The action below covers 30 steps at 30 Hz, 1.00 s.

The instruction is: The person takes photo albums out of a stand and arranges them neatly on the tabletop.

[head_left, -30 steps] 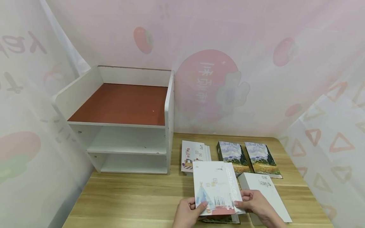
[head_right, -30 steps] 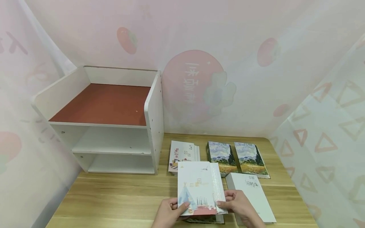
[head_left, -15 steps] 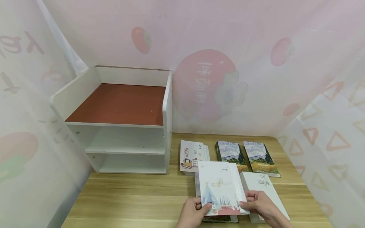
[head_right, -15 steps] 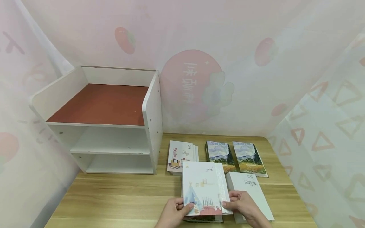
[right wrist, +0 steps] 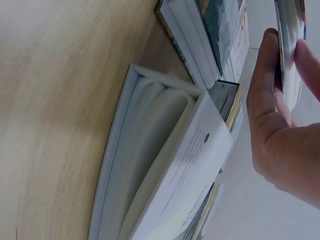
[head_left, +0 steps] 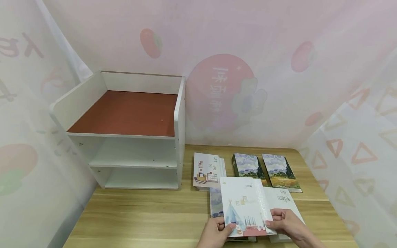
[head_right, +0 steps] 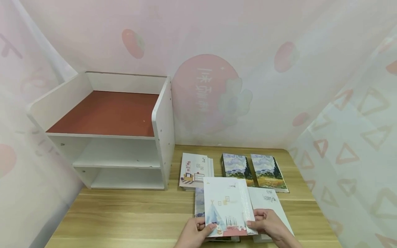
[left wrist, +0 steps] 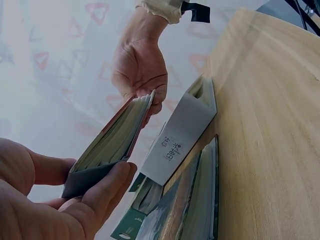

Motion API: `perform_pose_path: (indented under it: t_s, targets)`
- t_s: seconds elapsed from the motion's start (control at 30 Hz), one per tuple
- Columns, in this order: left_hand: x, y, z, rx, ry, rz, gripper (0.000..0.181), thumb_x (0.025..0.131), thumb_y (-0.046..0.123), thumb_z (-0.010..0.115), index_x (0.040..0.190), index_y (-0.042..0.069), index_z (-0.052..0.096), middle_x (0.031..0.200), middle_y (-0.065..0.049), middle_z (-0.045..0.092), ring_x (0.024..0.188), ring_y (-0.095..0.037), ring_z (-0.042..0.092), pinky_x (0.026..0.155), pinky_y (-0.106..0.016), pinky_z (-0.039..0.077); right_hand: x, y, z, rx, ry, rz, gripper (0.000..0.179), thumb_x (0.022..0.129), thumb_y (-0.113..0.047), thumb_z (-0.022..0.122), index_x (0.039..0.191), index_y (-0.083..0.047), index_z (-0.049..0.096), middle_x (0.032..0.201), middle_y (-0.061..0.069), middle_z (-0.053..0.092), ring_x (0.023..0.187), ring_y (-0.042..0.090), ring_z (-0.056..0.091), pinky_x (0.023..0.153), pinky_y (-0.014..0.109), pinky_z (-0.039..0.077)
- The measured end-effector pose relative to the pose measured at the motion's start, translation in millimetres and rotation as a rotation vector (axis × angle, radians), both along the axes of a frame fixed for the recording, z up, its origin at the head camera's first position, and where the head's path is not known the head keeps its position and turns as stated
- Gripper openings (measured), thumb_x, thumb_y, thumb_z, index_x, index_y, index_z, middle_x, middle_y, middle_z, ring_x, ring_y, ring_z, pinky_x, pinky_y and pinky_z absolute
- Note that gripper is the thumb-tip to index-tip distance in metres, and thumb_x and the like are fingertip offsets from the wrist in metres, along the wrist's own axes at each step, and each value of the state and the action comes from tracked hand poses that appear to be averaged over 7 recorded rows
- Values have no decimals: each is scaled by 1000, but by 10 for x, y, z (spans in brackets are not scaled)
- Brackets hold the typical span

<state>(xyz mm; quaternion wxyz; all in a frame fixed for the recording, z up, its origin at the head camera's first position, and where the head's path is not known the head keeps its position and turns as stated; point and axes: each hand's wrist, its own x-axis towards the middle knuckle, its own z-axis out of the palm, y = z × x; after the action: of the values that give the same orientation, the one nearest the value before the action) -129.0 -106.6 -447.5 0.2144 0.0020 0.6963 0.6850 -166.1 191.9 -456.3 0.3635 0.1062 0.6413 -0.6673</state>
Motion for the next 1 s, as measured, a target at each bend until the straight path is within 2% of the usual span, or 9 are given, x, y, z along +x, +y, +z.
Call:
perform_pose_path:
  t_s: [0.17,0.23,0.33,0.4,0.47,0.57,0.77,0.9,1.0]
  targets:
    - [-4,59,0,31,17,2,55,96,22,67,61,7,27,55,4,15,49,-13,13,51,-25,20,-4,68,8,11,-8,3,28,89,-10,74,112,4,65,90,10,73,77,12,66,65,25,54]
    - [-6,104,-17,46,19,11,49,95,22,68,60,6,38,53,6,17,48,-11,14,50,-23,19,-12,110,8,13,-8,7,31,90,-10,72,115,5,63,91,9,73,78,13,67,67,26,55]
    - [-5,187,-29,46,19,21,47,93,21,70,60,5,41,52,6,18,46,-10,15,48,-23,17,-30,189,-5,7,-7,10,33,91,-9,71,119,7,61,96,11,73,84,16,69,70,29,56]
    - [2,239,-30,29,17,26,48,93,23,71,59,8,40,53,7,18,47,-9,15,49,-23,17,-27,234,-9,-9,4,6,34,92,-7,69,121,8,59,100,13,72,88,19,69,71,30,57]
    - [7,276,-18,2,23,28,56,92,26,72,59,10,29,53,6,16,48,-10,13,50,-24,16,-19,273,-16,-31,10,3,31,92,-5,68,119,8,60,101,14,72,88,20,69,70,29,57]
    - [5,319,-8,-23,20,30,58,92,29,72,59,12,26,53,6,16,48,-11,13,50,-24,16,-6,314,-10,-59,23,1,28,93,-3,66,118,8,61,101,13,71,89,20,69,69,29,57]
    - [-11,395,-9,10,-21,34,57,91,27,73,59,11,29,51,6,17,47,-13,15,49,-25,17,16,381,-2,-38,29,-19,34,92,-4,68,121,11,57,103,13,71,90,21,69,72,30,57]
    - [-23,433,-26,33,-14,21,56,91,25,73,57,10,30,50,6,19,46,-12,15,48,-24,18,20,434,-14,-20,24,-42,44,92,-4,68,127,15,50,103,12,71,91,21,69,74,32,58]
    - [-34,457,-42,47,-10,6,55,90,25,74,56,8,34,49,6,21,45,-11,16,48,-23,19,11,485,-34,-45,42,-28,43,93,-4,66,127,17,49,105,13,71,92,21,69,76,33,58]
